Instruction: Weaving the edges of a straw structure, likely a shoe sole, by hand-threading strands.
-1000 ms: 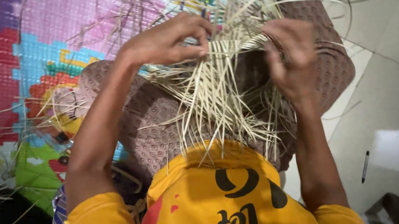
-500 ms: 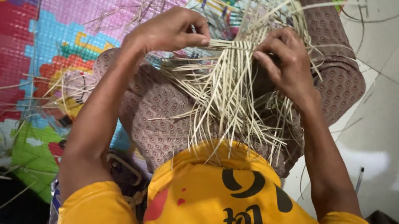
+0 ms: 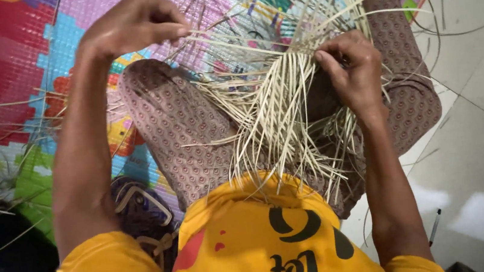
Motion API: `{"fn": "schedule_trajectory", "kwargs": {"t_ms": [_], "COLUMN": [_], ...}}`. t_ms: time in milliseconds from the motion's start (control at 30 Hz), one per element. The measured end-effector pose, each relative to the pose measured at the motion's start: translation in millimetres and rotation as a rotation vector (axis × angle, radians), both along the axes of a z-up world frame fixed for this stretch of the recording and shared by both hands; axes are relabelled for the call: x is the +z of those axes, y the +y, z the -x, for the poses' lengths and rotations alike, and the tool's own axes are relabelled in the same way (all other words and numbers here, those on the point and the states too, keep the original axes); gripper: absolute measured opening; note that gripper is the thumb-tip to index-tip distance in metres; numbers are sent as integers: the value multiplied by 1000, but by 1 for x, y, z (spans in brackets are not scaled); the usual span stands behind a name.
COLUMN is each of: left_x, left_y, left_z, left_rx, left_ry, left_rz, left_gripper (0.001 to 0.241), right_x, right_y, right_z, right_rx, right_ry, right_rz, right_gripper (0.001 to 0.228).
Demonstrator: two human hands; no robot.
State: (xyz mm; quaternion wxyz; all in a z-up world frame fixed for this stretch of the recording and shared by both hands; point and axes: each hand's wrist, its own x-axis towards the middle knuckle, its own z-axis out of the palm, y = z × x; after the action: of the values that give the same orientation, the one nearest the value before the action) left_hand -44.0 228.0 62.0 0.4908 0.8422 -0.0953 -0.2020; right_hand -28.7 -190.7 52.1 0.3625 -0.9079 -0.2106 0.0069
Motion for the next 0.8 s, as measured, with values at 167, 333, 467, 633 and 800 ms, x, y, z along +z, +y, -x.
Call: {"fn": "schedule_trajectory", "kwargs": {"t_ms": [167, 333, 467, 633, 800], "left_x": [-2, -9, -16, -14, -21], "left_y": [9, 10, 15, 16, 19], "left_z": [7, 9, 8, 5, 2], "left_rx": [14, 81, 53, 29, 79], "left_ry": [-2, 91, 78, 61, 102], "left_rz": [-16, 15, -4, 17, 52], "left_gripper": [12, 12, 11, 17, 14], "right_x": [1, -7, -9, -8, -9], "right_y": [0, -3, 0, -3, -4], "right_z": [0, 1, 2, 2, 3], "right_rx": [-38, -38, -17, -25, -17], "right_ry": [66, 71, 86, 38, -26], "right_rz": [-52, -56, -72, -13, -33], "right_gripper": [9, 6, 7, 14, 12]}}
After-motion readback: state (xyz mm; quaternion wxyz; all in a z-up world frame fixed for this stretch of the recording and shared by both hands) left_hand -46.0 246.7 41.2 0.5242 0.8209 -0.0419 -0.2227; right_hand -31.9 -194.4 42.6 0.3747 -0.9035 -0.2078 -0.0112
